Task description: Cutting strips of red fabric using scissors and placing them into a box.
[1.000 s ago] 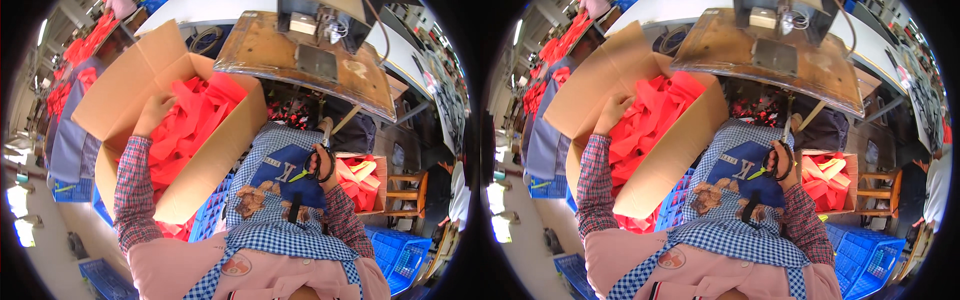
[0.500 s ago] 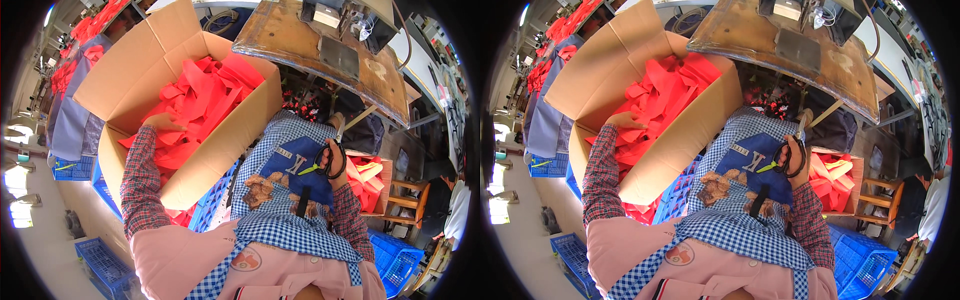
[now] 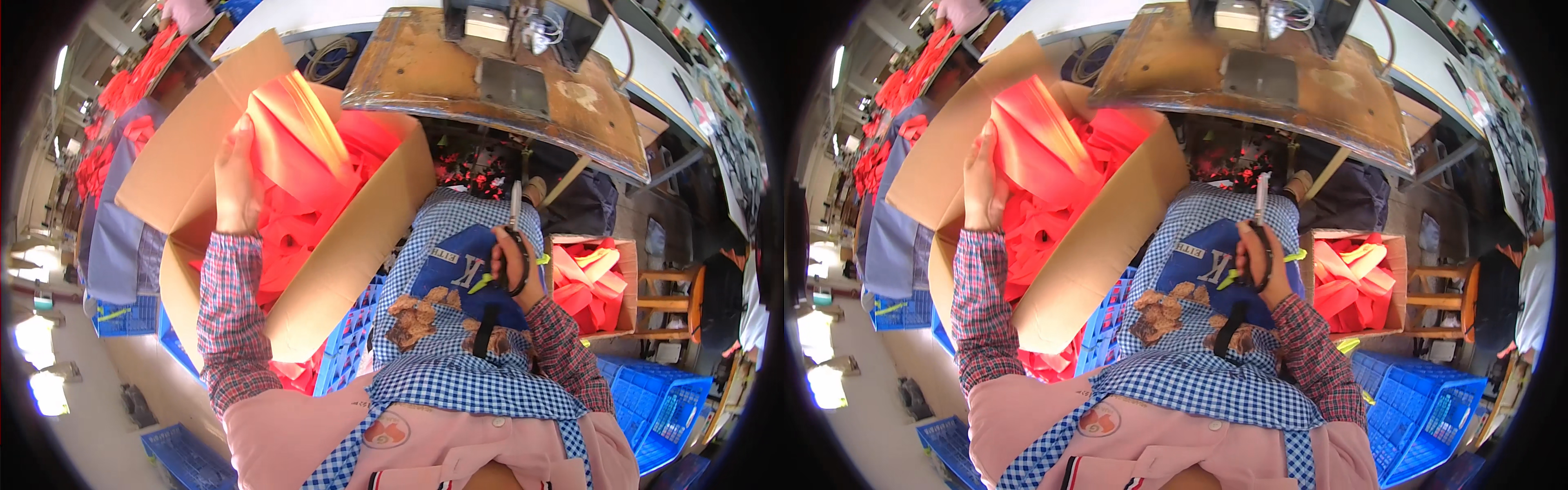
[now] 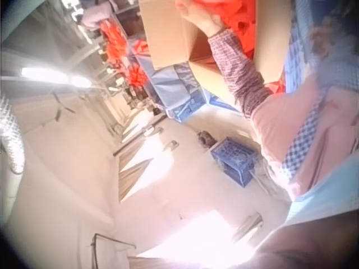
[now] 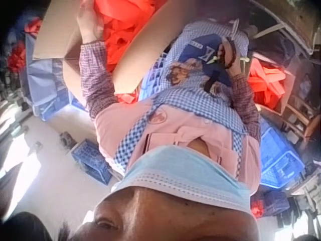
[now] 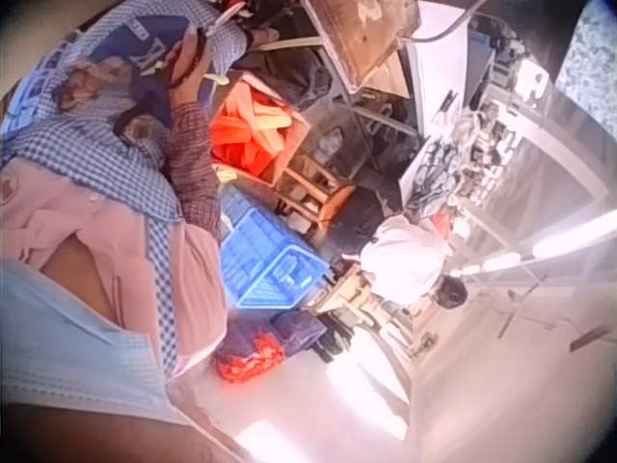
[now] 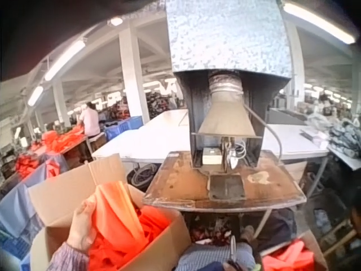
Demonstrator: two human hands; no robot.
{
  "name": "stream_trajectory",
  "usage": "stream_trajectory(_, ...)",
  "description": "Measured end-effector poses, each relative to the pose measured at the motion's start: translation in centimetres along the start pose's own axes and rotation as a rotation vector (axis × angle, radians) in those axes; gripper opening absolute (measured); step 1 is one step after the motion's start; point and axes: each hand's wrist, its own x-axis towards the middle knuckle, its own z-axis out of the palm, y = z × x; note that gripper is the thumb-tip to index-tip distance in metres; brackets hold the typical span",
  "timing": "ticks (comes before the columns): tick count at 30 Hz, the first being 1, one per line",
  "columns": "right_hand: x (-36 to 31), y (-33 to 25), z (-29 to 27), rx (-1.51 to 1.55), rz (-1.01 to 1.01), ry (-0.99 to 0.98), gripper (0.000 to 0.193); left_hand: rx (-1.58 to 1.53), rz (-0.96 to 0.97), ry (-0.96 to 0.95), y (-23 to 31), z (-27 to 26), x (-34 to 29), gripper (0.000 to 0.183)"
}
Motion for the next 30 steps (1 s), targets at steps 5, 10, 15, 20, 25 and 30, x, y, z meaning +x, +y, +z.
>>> stream_trajectory(5, -0.5, -0.3, 3.2, 0.218, -0.094, -0.184, 0.04, -0.3, -0.355, -0.177, -1.7, 5.2, -4.0, 0.036)
stream_trajectory(10, -1.2, -2.8, 4.6, 0.242, -0.177, -0.418, 0.048, -0.412, -0.538, -0.304, -5.1, 9.0, -7.6, 0.026)
stream_trajectory(15, -1.1, -1.6, 3.4, 0.348, -0.007, -0.434, 0.033, 0.113, -0.186, -0.411, -7.0, 11.0, -12.1, 0.053)
stream_trajectory(20, -1.1, -2.7, 0.7, 0.514, 0.158, -0.475, 0.028, 0.835, 0.702, -1.025, -4.5, 10.8, -14.5, 0.096)
stream_trajectory(25, -0.9, -2.4, 0.5, 0.507, 0.322, -0.591, 0.031, 1.052, 0.671, -1.307, -4.4, 11.9, -12.2, 0.065)
stream_trajectory(30, -1.1, -2.9, 0.7, 0.399, 0.291, -0.534, 0.033, 0.688, 0.402, -1.141, -5.2, 11.9, -11.3, 0.044)
